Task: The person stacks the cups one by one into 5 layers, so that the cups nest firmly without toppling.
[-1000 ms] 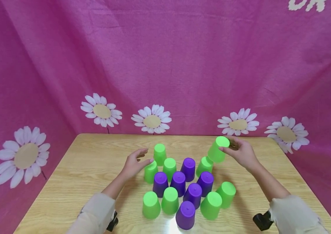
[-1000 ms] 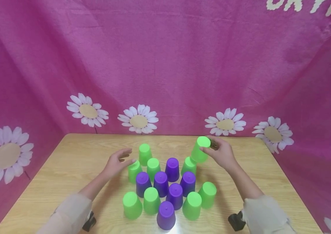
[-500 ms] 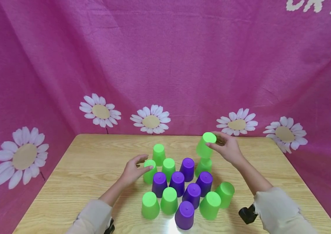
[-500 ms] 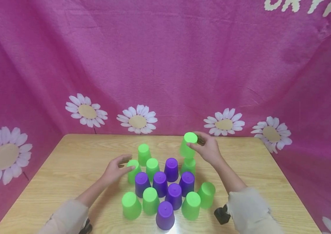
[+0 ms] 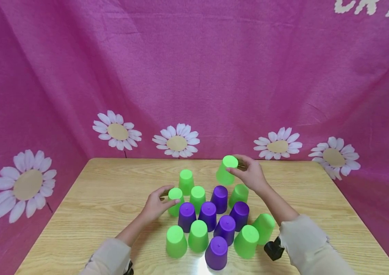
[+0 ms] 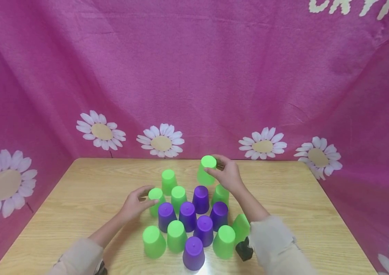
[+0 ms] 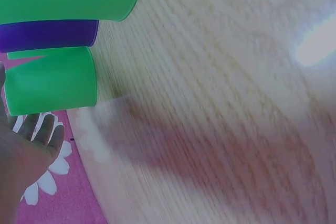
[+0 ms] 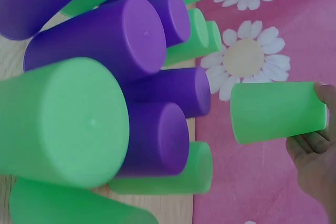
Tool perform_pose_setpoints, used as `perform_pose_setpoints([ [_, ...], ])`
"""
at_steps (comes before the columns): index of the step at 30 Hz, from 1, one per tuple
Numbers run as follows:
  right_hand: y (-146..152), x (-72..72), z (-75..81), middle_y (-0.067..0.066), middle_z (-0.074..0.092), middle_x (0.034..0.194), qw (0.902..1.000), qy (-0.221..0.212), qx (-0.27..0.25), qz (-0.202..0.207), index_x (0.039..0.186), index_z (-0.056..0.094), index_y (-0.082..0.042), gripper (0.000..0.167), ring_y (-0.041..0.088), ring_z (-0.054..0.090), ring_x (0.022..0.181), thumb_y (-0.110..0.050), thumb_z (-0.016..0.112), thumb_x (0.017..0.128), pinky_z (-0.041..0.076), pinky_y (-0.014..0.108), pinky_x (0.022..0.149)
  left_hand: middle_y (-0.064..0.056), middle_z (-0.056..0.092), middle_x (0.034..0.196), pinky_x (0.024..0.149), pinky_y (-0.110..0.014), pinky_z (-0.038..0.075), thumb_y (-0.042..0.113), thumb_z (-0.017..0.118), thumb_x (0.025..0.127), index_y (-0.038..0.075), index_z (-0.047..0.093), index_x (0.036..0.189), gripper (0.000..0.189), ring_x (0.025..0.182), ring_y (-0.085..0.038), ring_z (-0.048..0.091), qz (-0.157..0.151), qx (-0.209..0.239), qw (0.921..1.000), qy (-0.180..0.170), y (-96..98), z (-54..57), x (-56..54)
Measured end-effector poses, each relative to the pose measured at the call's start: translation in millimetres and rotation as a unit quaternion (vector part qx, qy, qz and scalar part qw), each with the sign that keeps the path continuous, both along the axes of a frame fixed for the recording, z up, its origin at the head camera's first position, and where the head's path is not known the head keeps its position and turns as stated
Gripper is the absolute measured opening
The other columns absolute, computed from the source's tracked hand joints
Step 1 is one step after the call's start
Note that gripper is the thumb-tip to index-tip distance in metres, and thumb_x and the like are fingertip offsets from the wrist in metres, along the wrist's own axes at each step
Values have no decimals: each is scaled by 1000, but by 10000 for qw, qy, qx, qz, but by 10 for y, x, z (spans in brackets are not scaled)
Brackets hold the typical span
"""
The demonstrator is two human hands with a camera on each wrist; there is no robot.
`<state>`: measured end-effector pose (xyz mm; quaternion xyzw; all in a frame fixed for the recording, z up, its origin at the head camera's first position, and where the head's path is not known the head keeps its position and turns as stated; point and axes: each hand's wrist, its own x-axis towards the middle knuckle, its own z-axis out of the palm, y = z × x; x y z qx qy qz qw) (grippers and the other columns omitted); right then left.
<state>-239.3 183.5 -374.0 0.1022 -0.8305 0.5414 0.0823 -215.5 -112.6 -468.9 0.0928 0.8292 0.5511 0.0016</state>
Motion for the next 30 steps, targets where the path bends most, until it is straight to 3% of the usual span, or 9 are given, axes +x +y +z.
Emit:
perform_pose_setpoints([
  [19,-377,-157,-184,29,61,113,9982,-18,-497,-348,119,56,9,45,38,59,109,3,70,77,49,40,95,-18,61,119,97,-50,44,11,73,78,-3,54,123,50,112,-35,55,12,0,10000,58,15,-21,-16],
  [30,-517,-293,-426,26,63,111,9995,140,-128,-250,117,59,6,43,36,60,108,-2,72,77,49,42,95,-15,64,112,94,-49,46,10,73,78,1,59,117,42,109,-32,58,-1,138,9999,79,35,-14,-5],
])
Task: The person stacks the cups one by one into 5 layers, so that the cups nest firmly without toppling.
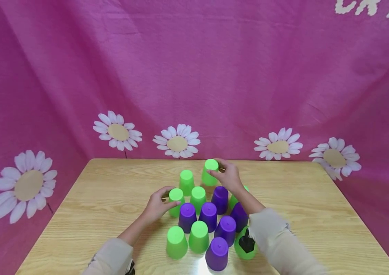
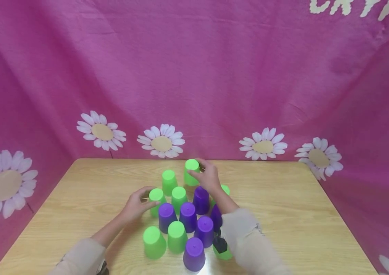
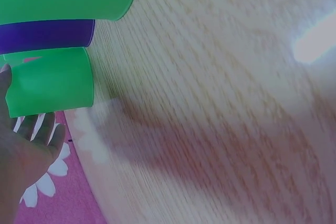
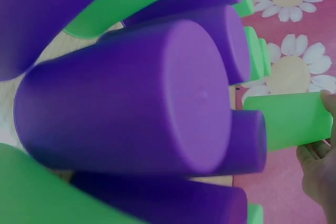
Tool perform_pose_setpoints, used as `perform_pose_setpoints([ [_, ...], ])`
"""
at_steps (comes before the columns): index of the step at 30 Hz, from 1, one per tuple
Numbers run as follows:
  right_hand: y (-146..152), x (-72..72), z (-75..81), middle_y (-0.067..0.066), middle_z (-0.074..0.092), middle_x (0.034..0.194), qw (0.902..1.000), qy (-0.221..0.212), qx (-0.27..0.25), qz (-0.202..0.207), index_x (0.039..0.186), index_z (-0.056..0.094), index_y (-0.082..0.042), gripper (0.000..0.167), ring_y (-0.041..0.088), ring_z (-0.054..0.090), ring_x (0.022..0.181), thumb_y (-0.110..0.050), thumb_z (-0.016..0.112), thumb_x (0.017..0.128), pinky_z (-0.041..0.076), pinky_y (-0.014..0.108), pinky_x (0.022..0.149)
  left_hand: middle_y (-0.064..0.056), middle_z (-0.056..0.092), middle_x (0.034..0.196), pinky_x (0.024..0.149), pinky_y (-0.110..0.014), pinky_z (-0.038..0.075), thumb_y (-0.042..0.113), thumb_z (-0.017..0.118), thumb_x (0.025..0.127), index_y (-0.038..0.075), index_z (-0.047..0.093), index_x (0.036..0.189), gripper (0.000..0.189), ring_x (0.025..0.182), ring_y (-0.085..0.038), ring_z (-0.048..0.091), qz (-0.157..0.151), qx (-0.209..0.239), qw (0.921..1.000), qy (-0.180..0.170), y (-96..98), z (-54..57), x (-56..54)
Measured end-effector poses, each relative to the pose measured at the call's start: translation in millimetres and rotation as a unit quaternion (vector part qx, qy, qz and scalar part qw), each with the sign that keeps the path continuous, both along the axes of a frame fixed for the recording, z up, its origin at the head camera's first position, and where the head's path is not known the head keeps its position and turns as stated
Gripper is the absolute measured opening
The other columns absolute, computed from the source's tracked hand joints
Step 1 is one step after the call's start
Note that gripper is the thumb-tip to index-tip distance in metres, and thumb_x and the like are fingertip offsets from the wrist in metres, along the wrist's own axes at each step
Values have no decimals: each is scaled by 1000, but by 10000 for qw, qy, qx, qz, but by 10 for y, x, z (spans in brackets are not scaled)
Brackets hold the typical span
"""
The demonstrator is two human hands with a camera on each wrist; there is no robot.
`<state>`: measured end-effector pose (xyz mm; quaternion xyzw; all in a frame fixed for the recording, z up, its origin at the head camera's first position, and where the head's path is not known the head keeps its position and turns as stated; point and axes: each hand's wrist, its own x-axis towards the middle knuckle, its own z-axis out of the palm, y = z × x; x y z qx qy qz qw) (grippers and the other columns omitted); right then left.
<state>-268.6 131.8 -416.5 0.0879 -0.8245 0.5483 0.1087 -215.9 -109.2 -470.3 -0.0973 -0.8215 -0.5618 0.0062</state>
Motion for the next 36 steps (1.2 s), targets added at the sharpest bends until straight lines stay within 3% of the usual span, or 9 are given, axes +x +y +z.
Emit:
perform_pose_setpoints([
  [13,-148,-8,-142,27,64,110,9987,-306,400,-112,119,56,9,48,38,62,102,-6,73,76,53,40,89,-13,65,110,92,-48,48,11,73,78,4,59,116,41,107,-30,59,38,-170,9998,-14,5,-10,8],
  [20,-170,-50,-235,25,64,110,9937,-486,1014,8,119,56,8,48,37,62,100,-9,73,77,53,40,86,-14,64,113,94,-48,47,10,72,79,3,58,117,42,110,-32,58,11,-290,9996,-33,-1,-22,-4],
  [30,-169,-86,-198,22,64,108,9827,-613,1720,298,114,59,7,43,33,62,97,-10,73,77,53,40,83,-14,65,111,93,-48,48,8,73,78,3,58,116,42,108,-31,58,19,-239,9997,49,-4,-45,-16],
  [33,-112,-171,-292,19,63,113,9767,-533,2007,537,120,57,3,49,30,61,102,-18,73,79,51,38,87,-13,65,111,92,-48,48,9,73,78,4,58,117,42,107,-31,59,-3,-212,9998,47,-4,-33,-7],
  [36,15,-533,-804,17,65,111,9709,-85,2318,592,122,57,1,57,23,63,95,-34,72,80,53,30,78,-13,65,111,92,-50,47,9,73,78,5,59,117,42,107,-31,59,-23,-162,9998,63,-6,-31,-9],
])
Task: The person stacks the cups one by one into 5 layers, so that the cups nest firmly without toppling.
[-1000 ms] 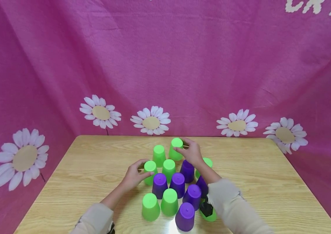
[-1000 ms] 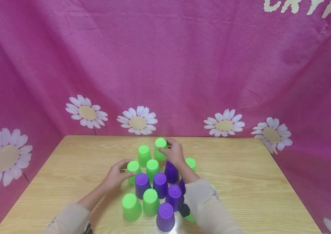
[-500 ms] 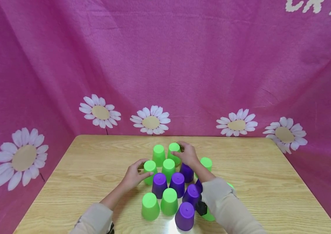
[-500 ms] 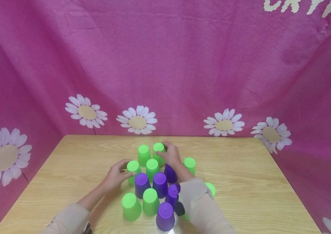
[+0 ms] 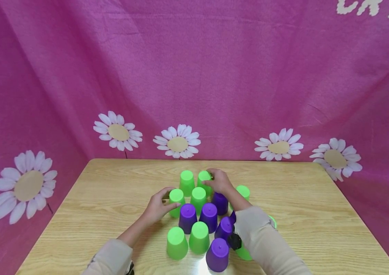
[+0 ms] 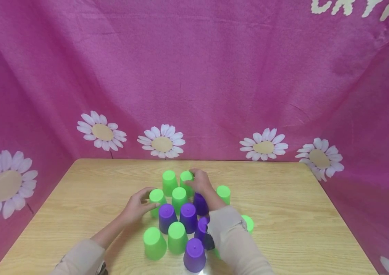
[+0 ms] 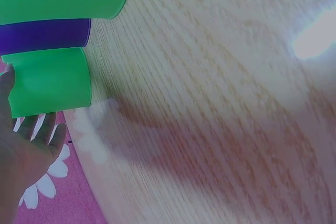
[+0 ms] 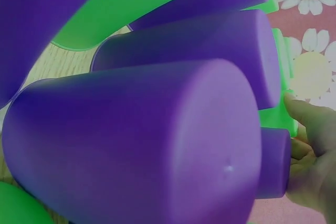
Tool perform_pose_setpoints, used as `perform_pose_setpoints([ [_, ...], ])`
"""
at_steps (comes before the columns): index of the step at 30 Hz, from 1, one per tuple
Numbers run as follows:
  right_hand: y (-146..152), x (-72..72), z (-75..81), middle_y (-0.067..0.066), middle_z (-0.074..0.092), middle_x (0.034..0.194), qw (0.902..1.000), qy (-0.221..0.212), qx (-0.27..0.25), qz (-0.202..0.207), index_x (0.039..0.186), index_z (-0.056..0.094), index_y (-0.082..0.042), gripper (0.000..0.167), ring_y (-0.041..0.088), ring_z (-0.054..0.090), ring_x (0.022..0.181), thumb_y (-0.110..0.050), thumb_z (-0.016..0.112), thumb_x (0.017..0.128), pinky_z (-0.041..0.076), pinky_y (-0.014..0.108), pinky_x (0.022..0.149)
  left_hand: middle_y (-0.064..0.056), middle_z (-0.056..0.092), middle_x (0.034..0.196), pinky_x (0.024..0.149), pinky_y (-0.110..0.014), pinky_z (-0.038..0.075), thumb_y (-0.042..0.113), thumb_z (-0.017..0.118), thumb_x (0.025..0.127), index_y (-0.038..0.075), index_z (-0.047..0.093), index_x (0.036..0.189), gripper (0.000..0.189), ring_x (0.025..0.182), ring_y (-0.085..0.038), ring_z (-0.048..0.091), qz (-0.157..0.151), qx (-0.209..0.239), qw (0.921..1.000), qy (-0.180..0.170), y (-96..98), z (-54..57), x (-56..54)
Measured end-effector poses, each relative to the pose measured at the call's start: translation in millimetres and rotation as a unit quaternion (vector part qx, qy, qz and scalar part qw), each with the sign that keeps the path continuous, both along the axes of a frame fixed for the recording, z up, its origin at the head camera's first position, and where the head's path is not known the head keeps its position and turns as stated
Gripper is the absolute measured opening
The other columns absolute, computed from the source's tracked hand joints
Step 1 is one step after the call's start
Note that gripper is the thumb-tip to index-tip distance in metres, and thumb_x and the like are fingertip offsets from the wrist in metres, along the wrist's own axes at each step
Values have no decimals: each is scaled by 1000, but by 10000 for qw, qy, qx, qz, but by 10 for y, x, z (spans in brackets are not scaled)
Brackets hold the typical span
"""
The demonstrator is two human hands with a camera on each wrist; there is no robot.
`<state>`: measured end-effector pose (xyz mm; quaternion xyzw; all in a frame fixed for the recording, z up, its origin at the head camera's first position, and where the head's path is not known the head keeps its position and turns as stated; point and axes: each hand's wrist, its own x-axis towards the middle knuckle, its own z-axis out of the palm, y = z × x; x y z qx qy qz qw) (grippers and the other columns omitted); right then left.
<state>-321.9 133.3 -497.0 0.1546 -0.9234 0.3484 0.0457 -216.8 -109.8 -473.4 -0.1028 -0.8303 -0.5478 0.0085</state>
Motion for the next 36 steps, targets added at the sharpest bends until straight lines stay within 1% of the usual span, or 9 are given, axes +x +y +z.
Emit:
perform_pose_setpoints([
  [4,155,-585,-776,11,68,103,9999,112,127,-31,121,60,-5,63,18,64,85,-45,74,75,52,25,67,-13,65,111,92,-50,47,9,73,78,5,59,117,42,107,-31,59,-17,8,10000,17,-3,-7,-2],
  [6,182,-688,-900,9,69,103,9999,53,106,-22,120,60,-8,61,17,65,86,-46,74,74,53,27,68,-13,65,111,92,-49,48,9,73,78,4,58,117,42,107,-31,59,-33,-49,10000,36,-6,-14,-5],
  [7,181,-689,-894,8,69,104,9999,-26,98,-36,121,60,-9,61,18,65,87,-45,74,74,53,27,70,-13,65,111,92,-49,48,9,73,78,4,58,117,42,107,-31,59,-36,-71,10000,30,-6,-17,-6],
  [9,157,-600,-778,11,68,105,9999,28,139,-80,120,60,-5,63,20,66,86,-45,75,73,53,26,68,-12,65,112,93,-48,48,8,73,78,5,58,118,42,108,-31,59,-37,-102,9999,-8,-8,-25,-13],
  [15,-12,174,334,26,55,125,9967,-734,-167,-302,131,47,6,65,39,59,105,-28,72,80,53,42,85,-12,64,114,94,-48,47,8,72,79,4,57,119,43,110,-31,58,-43,-126,9999,-34,-5,-23,-32],
  [16,-25,279,486,27,54,126,9959,-807,-226,-353,131,47,6,63,41,58,108,-22,72,80,52,45,87,-12,64,114,94,-48,47,9,72,79,4,57,119,44,110,-32,58,-48,-133,9999,-24,-5,-21,-32],
  [18,-23,422,657,29,55,124,9966,-663,-325,-373,128,48,9,57,43,57,109,-17,70,82,51,46,88,-12,64,114,94,-48,47,9,72,79,4,57,119,44,110,-32,58,-54,-132,9999,-27,-6,-19,-33],
  [24,83,577,786,30,56,121,9977,-273,-584,-227,123,52,11,45,44,54,112,-11,64,86,48,48,94,-9,65,113,94,-49,47,11,73,78,5,58,118,43,109,-30,58,-30,-153,9999,-69,-26,-10,-28],
  [36,372,697,840,28,56,123,9945,-220,-1002,-193,123,53,10,45,40,52,116,-11,65,85,44,49,99,-11,65,113,94,-47,46,13,73,79,5,56,122,47,108,-28,59,5,-239,9997,-61,-77,125,-48],
])
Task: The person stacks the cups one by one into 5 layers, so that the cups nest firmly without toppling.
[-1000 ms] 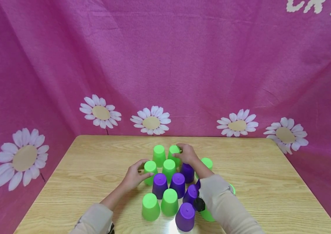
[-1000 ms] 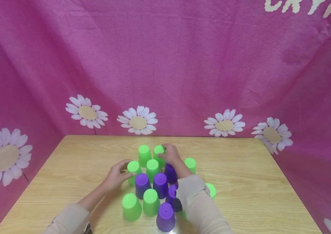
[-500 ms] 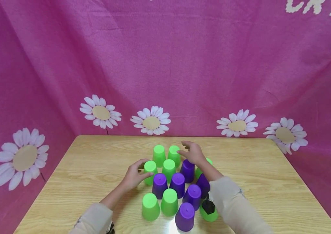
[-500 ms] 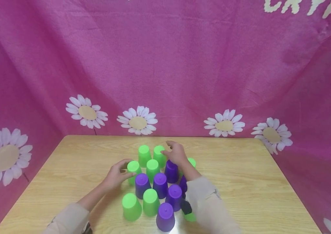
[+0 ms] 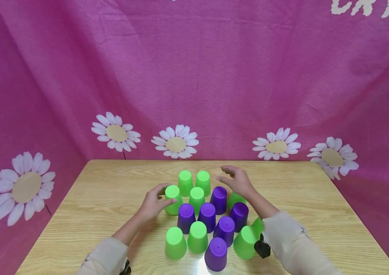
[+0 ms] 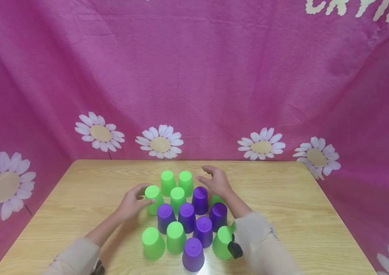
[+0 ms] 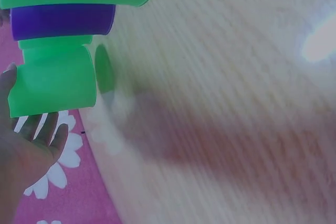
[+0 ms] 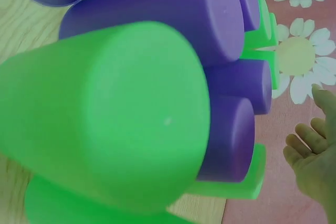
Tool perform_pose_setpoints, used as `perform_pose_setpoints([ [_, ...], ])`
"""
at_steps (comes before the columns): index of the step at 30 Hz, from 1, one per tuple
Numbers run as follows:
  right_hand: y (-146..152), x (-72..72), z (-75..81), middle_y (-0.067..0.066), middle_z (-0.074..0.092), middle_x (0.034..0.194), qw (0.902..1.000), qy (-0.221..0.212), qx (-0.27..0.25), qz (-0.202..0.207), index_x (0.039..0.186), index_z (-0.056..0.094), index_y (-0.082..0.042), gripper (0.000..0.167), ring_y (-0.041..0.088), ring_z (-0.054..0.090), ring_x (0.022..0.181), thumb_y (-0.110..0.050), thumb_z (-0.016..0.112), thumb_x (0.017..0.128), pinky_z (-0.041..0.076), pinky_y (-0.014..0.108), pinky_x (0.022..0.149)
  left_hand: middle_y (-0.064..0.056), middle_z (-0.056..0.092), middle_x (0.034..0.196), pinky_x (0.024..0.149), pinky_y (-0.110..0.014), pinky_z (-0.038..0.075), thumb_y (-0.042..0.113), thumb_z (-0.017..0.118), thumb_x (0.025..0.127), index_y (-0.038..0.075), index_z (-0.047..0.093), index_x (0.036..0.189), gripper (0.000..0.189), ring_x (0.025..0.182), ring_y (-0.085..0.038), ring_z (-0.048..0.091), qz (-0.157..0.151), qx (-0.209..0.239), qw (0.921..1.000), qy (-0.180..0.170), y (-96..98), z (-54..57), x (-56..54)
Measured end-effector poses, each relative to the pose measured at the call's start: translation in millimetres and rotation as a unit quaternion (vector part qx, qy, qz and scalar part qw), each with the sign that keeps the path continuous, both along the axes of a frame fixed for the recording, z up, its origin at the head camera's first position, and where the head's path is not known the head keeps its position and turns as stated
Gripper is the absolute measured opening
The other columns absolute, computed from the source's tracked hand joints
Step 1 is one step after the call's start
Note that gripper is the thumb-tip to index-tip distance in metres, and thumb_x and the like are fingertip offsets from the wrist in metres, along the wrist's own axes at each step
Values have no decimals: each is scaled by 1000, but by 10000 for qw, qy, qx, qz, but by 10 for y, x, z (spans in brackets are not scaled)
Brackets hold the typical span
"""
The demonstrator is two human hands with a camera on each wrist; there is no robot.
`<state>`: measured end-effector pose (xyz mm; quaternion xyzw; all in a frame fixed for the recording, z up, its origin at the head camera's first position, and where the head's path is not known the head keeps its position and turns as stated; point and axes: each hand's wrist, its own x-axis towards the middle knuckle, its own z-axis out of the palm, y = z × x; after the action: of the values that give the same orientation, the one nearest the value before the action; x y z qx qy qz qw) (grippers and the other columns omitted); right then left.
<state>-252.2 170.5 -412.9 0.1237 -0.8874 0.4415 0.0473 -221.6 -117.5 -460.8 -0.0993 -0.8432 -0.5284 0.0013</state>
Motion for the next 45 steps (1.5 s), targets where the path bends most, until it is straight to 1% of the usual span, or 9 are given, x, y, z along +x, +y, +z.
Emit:
perform_pose_setpoints([
  [3,65,43,6,27,56,124,10000,-7,-41,8,124,52,10,46,40,52,117,-12,65,85,43,49,100,-12,64,114,95,-48,46,13,72,79,5,55,123,47,109,-29,58,-4,-54,10000,32,-23,37,-16],
  [6,124,88,7,27,56,124,10000,-41,34,4,124,52,9,46,40,52,118,-13,65,86,43,49,100,-12,64,115,95,-48,46,13,72,80,6,55,123,47,109,-29,58,10,-73,10000,64,-45,81,-29],
  [12,239,157,-17,28,56,124,9999,-25,98,-27,124,52,10,47,40,51,118,-12,66,85,43,49,100,-14,64,113,93,-48,47,12,72,79,5,56,122,46,107,-30,59,5,-129,9997,223,-82,187,-46],
  [15,298,185,-40,28,56,124,9999,-43,96,-68,124,52,10,47,41,51,118,-12,66,85,43,49,100,-14,64,114,93,-47,47,13,72,80,6,55,123,48,108,-30,59,15,-155,9996,232,-92,246,-64],
  [22,410,252,-112,29,55,123,9998,-108,124,-87,123,52,11,46,42,51,118,-12,65,85,42,50,100,-19,65,113,90,-49,49,12,72,80,3,55,123,47,106,-32,60,-14,-85,9986,518,-112,387,-114],
  [31,505,335,-187,28,57,122,9996,-53,257,-73,121,54,11,48,42,53,116,-15,68,84,44,50,98,-18,64,114,90,-49,49,11,72,79,3,55,123,48,107,-32,59,-25,-121,9983,563,-81,550,-140],
  [35,542,351,-215,28,56,123,9994,-103,314,-117,122,53,11,49,42,52,116,-15,69,83,44,50,98,-18,64,115,91,-48,49,13,72,80,3,54,123,48,108,-32,59,-61,-166,9980,610,-53,602,-170],
  [41,582,370,-258,30,54,124,9991,-311,263,-118,124,50,12,53,43,51,116,-14,69,82,43,51,99,-19,63,115,90,-49,49,12,72,79,2,55,122,47,108,-34,60,-104,-14,9974,716,9,650,-212],
  [45,598,370,-305,30,55,122,9987,-428,253,-142,125,49,12,53,43,53,114,-11,69,81,44,51,98,-19,63,115,90,-47,50,11,72,80,3,55,122,46,108,-33,60,-148,104,9974,694,60,669,-211],
])
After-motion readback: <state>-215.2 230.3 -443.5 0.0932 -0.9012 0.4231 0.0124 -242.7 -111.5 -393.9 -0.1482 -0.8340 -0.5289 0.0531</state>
